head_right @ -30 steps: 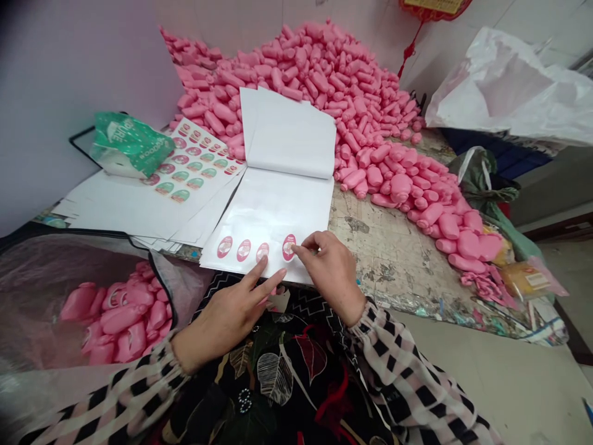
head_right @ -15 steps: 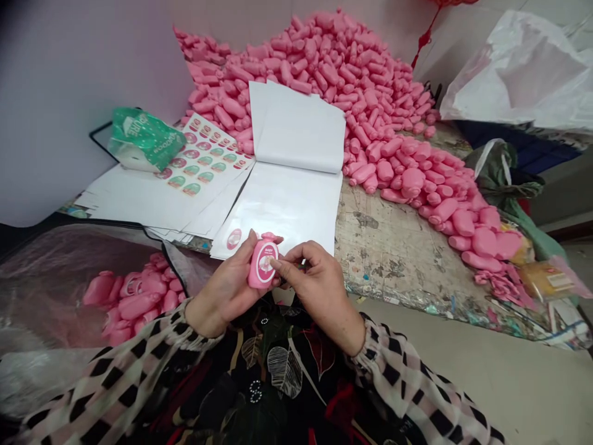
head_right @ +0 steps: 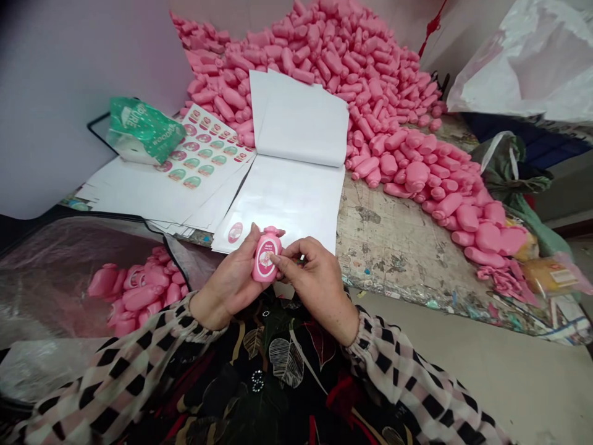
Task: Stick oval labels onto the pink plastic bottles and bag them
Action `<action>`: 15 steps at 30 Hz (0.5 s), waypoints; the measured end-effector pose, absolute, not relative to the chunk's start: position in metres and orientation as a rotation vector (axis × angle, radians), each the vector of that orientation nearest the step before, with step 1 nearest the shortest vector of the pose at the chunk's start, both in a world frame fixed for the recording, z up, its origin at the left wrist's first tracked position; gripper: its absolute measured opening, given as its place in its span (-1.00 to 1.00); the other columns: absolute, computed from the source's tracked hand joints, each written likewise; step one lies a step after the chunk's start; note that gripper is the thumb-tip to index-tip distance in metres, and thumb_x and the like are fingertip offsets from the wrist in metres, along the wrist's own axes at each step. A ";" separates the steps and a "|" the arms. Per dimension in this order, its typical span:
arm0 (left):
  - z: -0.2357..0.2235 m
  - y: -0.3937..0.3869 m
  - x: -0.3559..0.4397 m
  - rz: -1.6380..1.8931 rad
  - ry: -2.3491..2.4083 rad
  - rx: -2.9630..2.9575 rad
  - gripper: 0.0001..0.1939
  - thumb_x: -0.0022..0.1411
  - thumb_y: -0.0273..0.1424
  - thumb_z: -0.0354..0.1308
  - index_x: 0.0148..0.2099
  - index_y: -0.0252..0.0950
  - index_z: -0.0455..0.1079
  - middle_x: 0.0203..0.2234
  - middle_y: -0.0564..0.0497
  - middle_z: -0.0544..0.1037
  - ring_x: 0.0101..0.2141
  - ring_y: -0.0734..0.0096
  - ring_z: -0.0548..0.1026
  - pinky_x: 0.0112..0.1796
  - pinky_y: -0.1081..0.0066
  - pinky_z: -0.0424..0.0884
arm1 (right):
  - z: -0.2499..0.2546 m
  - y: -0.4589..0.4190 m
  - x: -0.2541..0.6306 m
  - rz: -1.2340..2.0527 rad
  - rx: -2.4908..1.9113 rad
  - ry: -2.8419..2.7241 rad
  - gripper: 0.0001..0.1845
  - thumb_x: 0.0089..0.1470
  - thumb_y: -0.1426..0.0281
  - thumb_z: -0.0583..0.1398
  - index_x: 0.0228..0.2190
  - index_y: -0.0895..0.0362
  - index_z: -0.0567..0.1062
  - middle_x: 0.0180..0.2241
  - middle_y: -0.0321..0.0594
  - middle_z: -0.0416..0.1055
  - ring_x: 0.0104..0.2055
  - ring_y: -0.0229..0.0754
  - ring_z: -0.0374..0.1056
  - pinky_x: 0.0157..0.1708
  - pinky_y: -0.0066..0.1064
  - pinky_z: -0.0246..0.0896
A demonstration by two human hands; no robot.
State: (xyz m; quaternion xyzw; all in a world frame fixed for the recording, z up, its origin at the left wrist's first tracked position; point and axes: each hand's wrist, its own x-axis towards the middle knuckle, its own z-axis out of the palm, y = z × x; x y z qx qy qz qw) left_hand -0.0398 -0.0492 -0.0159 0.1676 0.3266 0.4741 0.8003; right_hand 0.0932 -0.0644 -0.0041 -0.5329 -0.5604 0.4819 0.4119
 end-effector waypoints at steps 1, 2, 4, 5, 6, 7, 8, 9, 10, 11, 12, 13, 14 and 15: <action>-0.015 -0.050 -0.040 1.018 0.698 0.368 -0.47 0.20 0.07 -0.05 -0.09 -0.28 0.31 -0.45 0.07 0.29 -0.50 0.55 0.32 -0.50 0.49 0.35 | -0.005 -0.065 0.093 1.214 -1.345 -1.413 -0.77 0.00 0.21 0.26 -0.46 0.12 0.43 -0.48 -0.28 0.45 -0.47 -0.27 0.40 -0.44 -0.40 0.31; -0.014 -0.051 -0.041 1.014 0.695 0.388 -0.47 0.20 0.08 -0.05 -0.08 -0.27 0.31 -0.44 0.07 0.29 -0.49 0.55 0.33 -0.48 0.48 0.36 | -0.006 -0.065 0.094 1.213 -1.348 -1.421 -0.77 0.01 0.21 0.25 -0.45 0.12 0.42 -0.47 -0.28 0.45 -0.48 -0.27 0.39 -0.45 -0.40 0.31; -0.012 -0.053 -0.043 0.974 0.707 0.482 -0.53 0.20 0.02 0.02 -0.04 -0.24 0.27 -0.41 0.07 0.30 -0.47 0.54 0.36 -0.46 0.46 0.38 | -0.006 -0.066 0.097 1.156 -1.376 -1.488 -0.78 0.04 0.21 0.23 -0.44 0.11 0.43 -0.46 -0.28 0.44 -0.47 -0.28 0.38 -0.45 -0.40 0.29; -0.011 -0.054 -0.045 0.940 0.723 0.547 -0.56 0.18 -0.04 0.09 -0.02 -0.22 0.25 -0.40 0.08 0.31 -0.48 0.53 0.37 -0.46 0.46 0.39 | -0.005 -0.066 0.099 1.085 -1.397 -1.560 -0.79 0.05 0.21 0.22 -0.43 0.10 0.43 -0.45 -0.28 0.43 -0.46 -0.28 0.37 -0.44 -0.41 0.27; -0.011 -0.055 -0.047 0.902 0.741 0.609 -0.57 0.16 -0.12 0.16 0.00 -0.20 0.22 -0.39 0.08 0.32 -0.48 0.53 0.39 -0.47 0.46 0.38 | -0.004 -0.066 0.101 0.992 -1.415 -1.653 -0.80 0.06 0.22 0.21 -0.44 0.10 0.45 -0.44 -0.28 0.43 -0.44 -0.28 0.36 -0.42 -0.41 0.24; -0.011 -0.056 -0.050 0.867 0.760 0.657 -0.56 0.14 -0.18 0.21 0.01 -0.19 0.20 -0.39 0.08 0.33 -0.50 0.52 0.40 -0.48 0.47 0.38 | -0.003 -0.066 0.104 0.891 -1.426 -1.751 -0.82 0.07 0.23 0.21 -0.44 0.09 0.46 -0.44 -0.28 0.42 -0.41 -0.27 0.34 -0.40 -0.41 0.21; -0.011 -0.056 -0.051 0.836 0.771 0.689 -0.54 0.13 -0.21 0.23 0.02 -0.18 0.18 -0.40 0.08 0.35 -0.50 0.52 0.41 -0.49 0.47 0.37 | -0.001 -0.065 0.107 0.797 -1.433 -1.842 -0.83 0.08 0.25 0.20 -0.44 0.08 0.47 -0.43 -0.28 0.41 -0.39 -0.27 0.33 -0.37 -0.41 0.19; -0.011 -0.057 -0.053 0.812 0.770 0.701 -0.55 0.14 -0.22 0.23 0.02 -0.19 0.17 -0.41 0.08 0.36 -0.51 0.51 0.41 -0.49 0.47 0.37 | 0.001 -0.064 0.111 0.723 -1.440 -1.905 -0.84 0.09 0.26 0.19 -0.44 0.07 0.48 -0.43 -0.28 0.41 -0.37 -0.26 0.32 -0.35 -0.40 0.17; -0.011 -0.057 -0.054 0.796 0.761 0.702 -0.57 0.16 -0.20 0.20 0.01 -0.21 0.16 -0.41 0.06 0.39 -0.50 0.50 0.42 -0.49 0.47 0.37 | 0.002 -0.063 0.114 0.673 -1.454 -1.932 -0.83 0.10 0.26 0.18 -0.44 0.07 0.49 -0.42 -0.27 0.41 -0.36 -0.26 0.31 -0.34 -0.40 0.16; -0.011 -0.058 -0.055 0.785 0.748 0.700 -0.59 0.19 -0.18 0.16 0.00 -0.23 0.16 -0.40 0.03 0.41 -0.50 0.48 0.43 -0.48 0.46 0.37 | 0.003 -0.061 0.116 0.646 -1.477 -1.926 -0.82 0.11 0.25 0.17 -0.44 0.07 0.48 -0.41 -0.27 0.41 -0.36 -0.25 0.31 -0.34 -0.40 0.15; -0.012 -0.058 -0.054 0.776 0.736 0.701 -0.60 0.21 -0.15 0.12 -0.01 -0.24 0.16 -0.40 0.00 0.43 -0.49 0.47 0.44 -0.48 0.46 0.38 | 0.003 -0.059 0.118 0.637 -1.504 -1.888 -0.81 0.10 0.23 0.17 -0.44 0.07 0.48 -0.41 -0.27 0.41 -0.37 -0.25 0.30 -0.35 -0.40 0.15; -0.012 -0.059 -0.053 0.768 0.727 0.702 -0.61 0.23 -0.13 0.09 -0.03 -0.25 0.17 -0.38 -0.03 0.44 -0.48 0.46 0.45 -0.48 0.45 0.38 | 0.002 -0.058 0.118 0.656 -1.528 -1.834 -0.80 0.08 0.20 0.18 -0.43 0.07 0.47 -0.41 -0.27 0.41 -0.39 -0.25 0.29 -0.37 -0.41 0.15; -0.011 -0.059 -0.052 0.760 0.720 0.703 -0.61 0.24 -0.10 0.05 -0.04 -0.26 0.17 -0.38 -0.04 0.45 -0.48 0.45 0.45 -0.49 0.45 0.38 | 0.001 -0.058 0.118 0.700 -1.540 -1.774 -0.78 0.06 0.17 0.20 -0.41 0.07 0.47 -0.41 -0.28 0.41 -0.41 -0.26 0.28 -0.40 -0.42 0.15; -0.011 -0.060 -0.049 0.751 0.716 0.704 -0.61 0.25 -0.07 0.01 -0.06 -0.26 0.18 -0.38 -0.04 0.45 -0.49 0.45 0.45 -0.50 0.46 0.37 | -0.002 -0.058 0.117 0.762 -1.538 -1.717 -0.75 0.03 0.14 0.22 -0.38 0.06 0.46 -0.42 -0.29 0.42 -0.43 -0.26 0.28 -0.43 -0.43 0.14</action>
